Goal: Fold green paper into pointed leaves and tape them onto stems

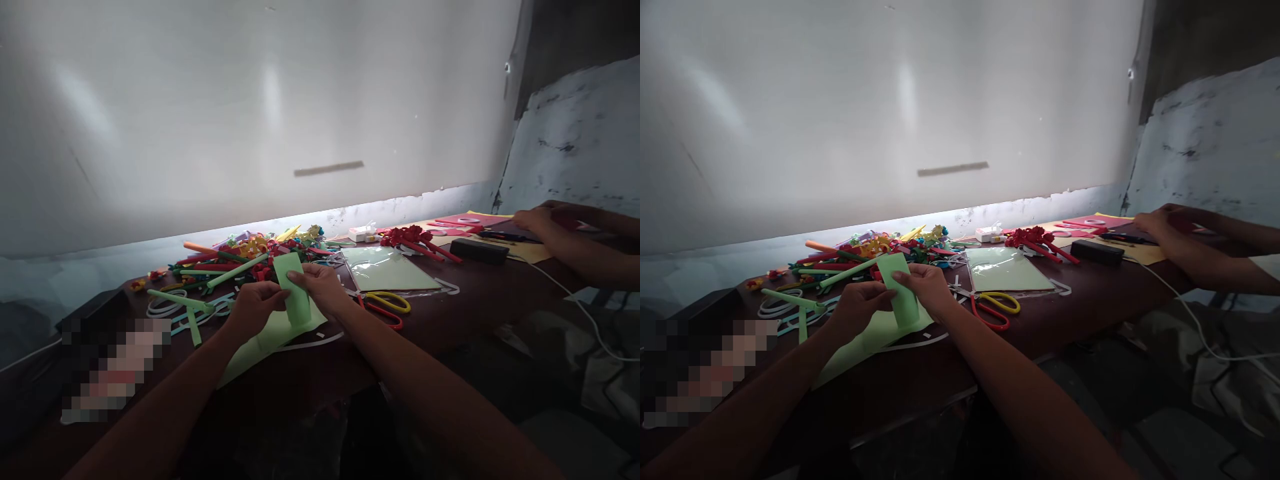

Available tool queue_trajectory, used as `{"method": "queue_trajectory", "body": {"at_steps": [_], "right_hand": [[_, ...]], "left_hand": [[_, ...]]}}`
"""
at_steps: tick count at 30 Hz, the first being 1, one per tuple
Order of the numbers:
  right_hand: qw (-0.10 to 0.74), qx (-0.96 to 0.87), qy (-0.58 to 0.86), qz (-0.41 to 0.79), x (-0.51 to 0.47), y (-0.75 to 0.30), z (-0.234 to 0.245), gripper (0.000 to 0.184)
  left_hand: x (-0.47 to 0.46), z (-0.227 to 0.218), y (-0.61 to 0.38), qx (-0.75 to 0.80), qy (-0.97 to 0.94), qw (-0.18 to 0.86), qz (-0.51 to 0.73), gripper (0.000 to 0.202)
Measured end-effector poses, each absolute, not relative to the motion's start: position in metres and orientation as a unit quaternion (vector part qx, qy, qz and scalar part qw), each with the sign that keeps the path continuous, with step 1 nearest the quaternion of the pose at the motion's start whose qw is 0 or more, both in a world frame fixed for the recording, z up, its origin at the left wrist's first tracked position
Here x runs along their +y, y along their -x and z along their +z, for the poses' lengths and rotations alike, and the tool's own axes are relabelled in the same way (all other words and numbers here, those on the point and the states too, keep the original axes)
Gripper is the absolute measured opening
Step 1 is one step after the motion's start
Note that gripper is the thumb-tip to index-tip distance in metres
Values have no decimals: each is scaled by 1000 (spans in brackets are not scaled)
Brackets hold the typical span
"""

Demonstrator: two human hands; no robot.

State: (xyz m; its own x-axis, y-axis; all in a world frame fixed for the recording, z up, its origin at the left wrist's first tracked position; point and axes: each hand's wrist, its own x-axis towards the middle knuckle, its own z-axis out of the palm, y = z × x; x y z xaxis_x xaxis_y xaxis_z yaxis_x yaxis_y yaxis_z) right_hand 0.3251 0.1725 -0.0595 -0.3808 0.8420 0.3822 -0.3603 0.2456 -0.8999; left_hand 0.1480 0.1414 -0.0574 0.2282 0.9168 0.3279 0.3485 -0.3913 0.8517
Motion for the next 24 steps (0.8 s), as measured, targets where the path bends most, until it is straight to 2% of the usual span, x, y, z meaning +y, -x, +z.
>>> {"method": "queue_trajectory", "body": {"at_steps": [8, 24], "right_hand": [[534, -589, 190, 576, 166, -325, -47, 31], [538, -578, 194, 582, 171, -325, -49, 32]], "left_hand": [[138, -59, -147, 442, -739, 280, 423, 33], [139, -59, -148, 437, -737, 287, 428, 34]]}}
